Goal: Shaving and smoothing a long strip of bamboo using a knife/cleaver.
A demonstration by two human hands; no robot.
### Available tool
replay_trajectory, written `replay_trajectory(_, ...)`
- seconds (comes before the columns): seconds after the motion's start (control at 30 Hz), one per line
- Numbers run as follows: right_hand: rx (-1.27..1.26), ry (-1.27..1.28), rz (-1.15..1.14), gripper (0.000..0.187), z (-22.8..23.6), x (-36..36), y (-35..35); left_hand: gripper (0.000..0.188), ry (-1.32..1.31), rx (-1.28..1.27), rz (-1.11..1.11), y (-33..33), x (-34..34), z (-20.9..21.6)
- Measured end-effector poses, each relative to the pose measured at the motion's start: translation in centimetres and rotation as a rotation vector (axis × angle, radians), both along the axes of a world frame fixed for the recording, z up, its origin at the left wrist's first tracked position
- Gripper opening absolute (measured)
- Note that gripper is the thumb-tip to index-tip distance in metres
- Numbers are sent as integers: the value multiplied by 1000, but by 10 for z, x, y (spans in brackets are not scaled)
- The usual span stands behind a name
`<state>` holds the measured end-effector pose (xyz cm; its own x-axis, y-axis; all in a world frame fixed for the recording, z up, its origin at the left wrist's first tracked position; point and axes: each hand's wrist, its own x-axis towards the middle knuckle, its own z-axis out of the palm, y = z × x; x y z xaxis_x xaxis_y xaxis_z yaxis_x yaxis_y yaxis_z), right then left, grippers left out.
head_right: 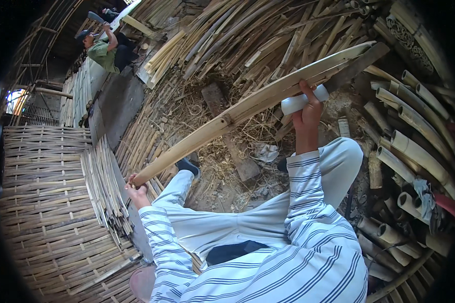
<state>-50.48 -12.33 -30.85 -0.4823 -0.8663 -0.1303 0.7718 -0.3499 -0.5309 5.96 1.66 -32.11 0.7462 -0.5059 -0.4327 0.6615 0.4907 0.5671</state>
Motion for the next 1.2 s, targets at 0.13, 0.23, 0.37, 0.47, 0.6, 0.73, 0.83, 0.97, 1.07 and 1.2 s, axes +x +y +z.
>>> replay_trajectory(0.13,-40,11,-23,27,-1,2,-1,22,-41,30,-24,6,19,-30)
replay_trajectory(0.23,17,33,-48,28,-1,-9,3,26,-7,119,2,-1,-7,-34)
replay_trajectory(0.37,11,23,-24,27,-3,-9,0,41,-65,120,-59,3,-7,-27)
replay_trajectory(0.47,47,20,-8,26,-1,-8,0,48,-190,193,-82,6,-28,-22)
replay_trajectory(0.6,46,10,-32,25,5,-7,4,53,-120,110,-197,4,3,-42)
replay_trajectory(0.73,116,60,-128,21,-10,-22,5,17,-196,165,-382,3,-19,-65)
replay_trajectory(0.83,54,53,-111,23,6,-2,1,32,-533,357,-200,10,7,-79)
replay_trajectory(0.97,71,38,-135,22,1,-17,5,38,-223,203,-285,-12,4,-105)
replay_trajectory(1.07,83,-7,-152,21,6,-19,5,25,85,37,-198,-13,-7,-102)
replay_trajectory(1.2,-6,-57,-153,25,19,-21,3,43,-732,604,-649,-2,-9,-103)
